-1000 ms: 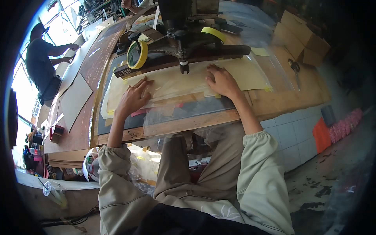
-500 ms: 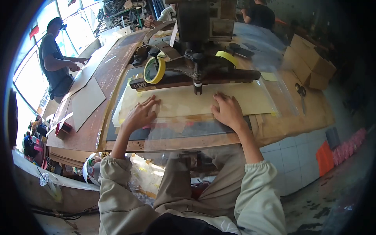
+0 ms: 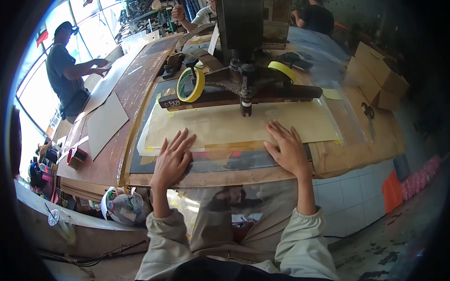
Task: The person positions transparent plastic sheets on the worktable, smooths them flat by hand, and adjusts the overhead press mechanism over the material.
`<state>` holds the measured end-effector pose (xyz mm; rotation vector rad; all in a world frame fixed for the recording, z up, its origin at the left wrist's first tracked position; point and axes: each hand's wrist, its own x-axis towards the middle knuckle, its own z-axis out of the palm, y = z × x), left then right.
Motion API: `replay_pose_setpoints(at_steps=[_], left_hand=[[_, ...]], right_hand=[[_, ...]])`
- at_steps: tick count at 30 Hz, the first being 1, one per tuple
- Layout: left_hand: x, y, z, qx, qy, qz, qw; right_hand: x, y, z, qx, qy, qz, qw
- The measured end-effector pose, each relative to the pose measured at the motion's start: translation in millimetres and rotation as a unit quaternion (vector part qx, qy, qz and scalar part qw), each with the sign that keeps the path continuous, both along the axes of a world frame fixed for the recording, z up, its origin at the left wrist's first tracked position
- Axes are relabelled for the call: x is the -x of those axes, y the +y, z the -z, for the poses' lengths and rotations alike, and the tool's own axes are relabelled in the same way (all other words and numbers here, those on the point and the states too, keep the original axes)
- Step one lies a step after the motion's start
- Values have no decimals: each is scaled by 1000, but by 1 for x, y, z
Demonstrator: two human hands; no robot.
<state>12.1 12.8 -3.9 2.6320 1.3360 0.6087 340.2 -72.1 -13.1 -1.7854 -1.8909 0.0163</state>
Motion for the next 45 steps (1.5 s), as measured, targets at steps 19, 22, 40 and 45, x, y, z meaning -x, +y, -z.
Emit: replay_pose_setpoints(at_steps=[19,22,40,45], left_hand=[[-3,38,-45,-170,-48,-18,984],[-19,70,-58,-199,-7,4,980],[-33,120,-107,-272,-180,55,944],[24,101,-121,-204,-140,-2,969]], right_hand=[[6,-6,-5,-1,-2,24,1000],[5,-5,-5,-3,6,25,1000],[5,-4,-6,-18,-7,22,1000],[4,-3,-8,-12,-14,19,1000]])
